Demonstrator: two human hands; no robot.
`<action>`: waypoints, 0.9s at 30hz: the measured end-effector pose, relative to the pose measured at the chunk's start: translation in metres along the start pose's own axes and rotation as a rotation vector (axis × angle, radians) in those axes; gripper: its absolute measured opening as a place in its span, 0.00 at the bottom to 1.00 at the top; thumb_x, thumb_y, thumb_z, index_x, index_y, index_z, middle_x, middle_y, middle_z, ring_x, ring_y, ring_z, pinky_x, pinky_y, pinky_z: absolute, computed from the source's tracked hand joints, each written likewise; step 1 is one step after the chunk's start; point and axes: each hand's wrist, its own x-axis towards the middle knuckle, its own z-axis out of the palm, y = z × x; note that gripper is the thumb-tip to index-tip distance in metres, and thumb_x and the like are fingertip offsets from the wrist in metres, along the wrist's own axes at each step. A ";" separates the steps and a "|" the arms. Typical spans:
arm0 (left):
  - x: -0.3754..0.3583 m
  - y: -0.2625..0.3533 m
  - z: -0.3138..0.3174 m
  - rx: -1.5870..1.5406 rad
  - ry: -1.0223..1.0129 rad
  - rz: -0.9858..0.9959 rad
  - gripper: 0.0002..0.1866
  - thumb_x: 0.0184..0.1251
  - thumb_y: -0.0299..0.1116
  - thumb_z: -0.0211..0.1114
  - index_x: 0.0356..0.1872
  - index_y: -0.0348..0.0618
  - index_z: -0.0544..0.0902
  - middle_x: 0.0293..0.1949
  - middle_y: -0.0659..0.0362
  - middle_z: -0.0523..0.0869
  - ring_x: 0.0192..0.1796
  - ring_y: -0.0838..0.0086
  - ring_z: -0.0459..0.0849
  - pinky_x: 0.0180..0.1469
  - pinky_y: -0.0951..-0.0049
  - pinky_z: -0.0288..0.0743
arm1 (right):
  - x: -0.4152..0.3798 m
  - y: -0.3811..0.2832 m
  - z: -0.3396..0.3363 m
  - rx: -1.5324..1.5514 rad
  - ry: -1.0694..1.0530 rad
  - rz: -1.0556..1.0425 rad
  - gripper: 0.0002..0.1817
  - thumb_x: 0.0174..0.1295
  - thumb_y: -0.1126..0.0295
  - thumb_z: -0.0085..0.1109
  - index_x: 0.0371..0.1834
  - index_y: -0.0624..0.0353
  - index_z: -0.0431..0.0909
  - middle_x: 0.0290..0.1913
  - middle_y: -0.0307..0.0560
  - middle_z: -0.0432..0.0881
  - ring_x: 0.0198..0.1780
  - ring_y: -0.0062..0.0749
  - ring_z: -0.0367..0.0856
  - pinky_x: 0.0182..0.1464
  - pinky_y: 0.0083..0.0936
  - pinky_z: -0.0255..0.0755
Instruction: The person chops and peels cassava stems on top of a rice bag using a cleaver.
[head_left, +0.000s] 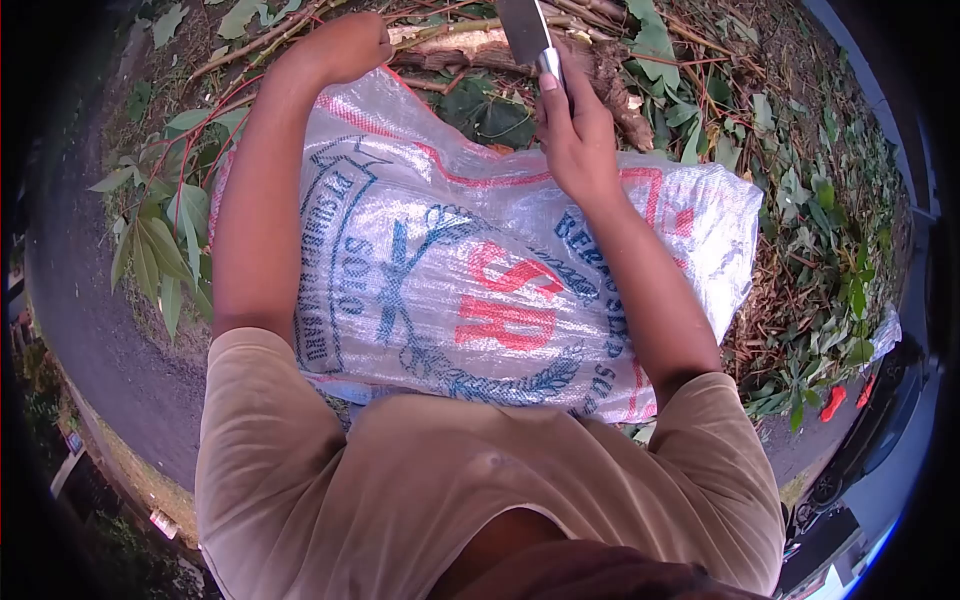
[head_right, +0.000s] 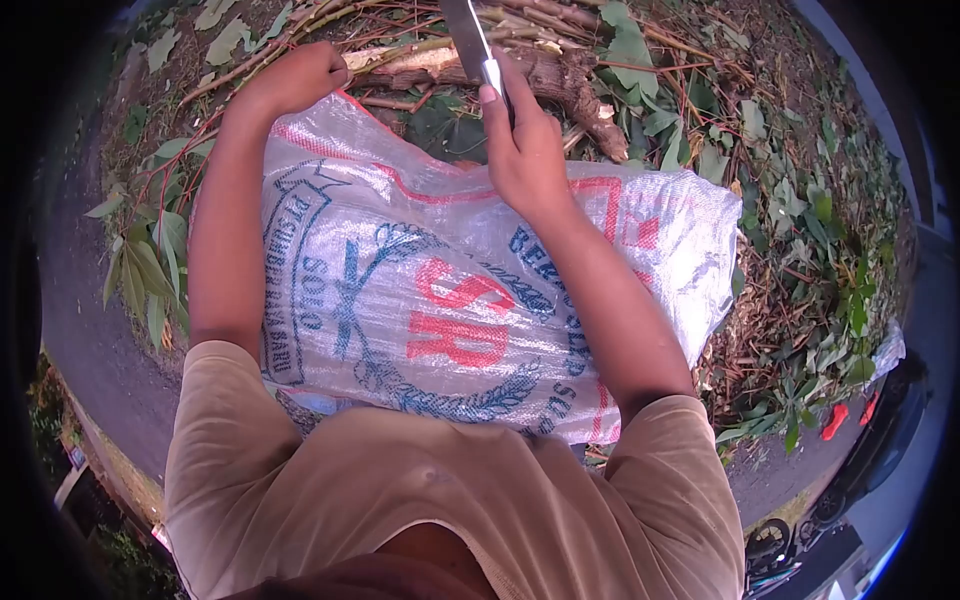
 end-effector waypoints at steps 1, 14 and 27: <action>-0.001 0.003 -0.001 0.004 -0.041 -0.019 0.14 0.72 0.35 0.65 0.39 0.29 0.88 0.35 0.36 0.88 0.39 0.48 0.89 0.48 0.53 0.80 | -0.001 0.001 0.002 0.001 0.000 0.005 0.28 0.84 0.58 0.51 0.80 0.58 0.69 0.33 0.49 0.85 0.32 0.29 0.85 0.40 0.33 0.79; -0.001 -0.003 0.009 0.004 0.028 0.030 0.15 0.72 0.35 0.66 0.39 0.28 0.87 0.34 0.37 0.88 0.38 0.47 0.89 0.47 0.52 0.80 | 0.012 0.022 -0.002 -0.116 -0.269 0.181 0.24 0.81 0.56 0.53 0.72 0.58 0.79 0.42 0.63 0.89 0.45 0.53 0.90 0.51 0.40 0.79; 0.000 -0.005 0.009 0.032 0.036 0.039 0.15 0.72 0.36 0.66 0.36 0.28 0.87 0.32 0.38 0.87 0.35 0.46 0.88 0.44 0.51 0.79 | 0.005 -0.001 0.001 -0.255 -0.184 0.067 0.24 0.82 0.56 0.53 0.74 0.56 0.77 0.42 0.64 0.88 0.46 0.60 0.89 0.53 0.41 0.79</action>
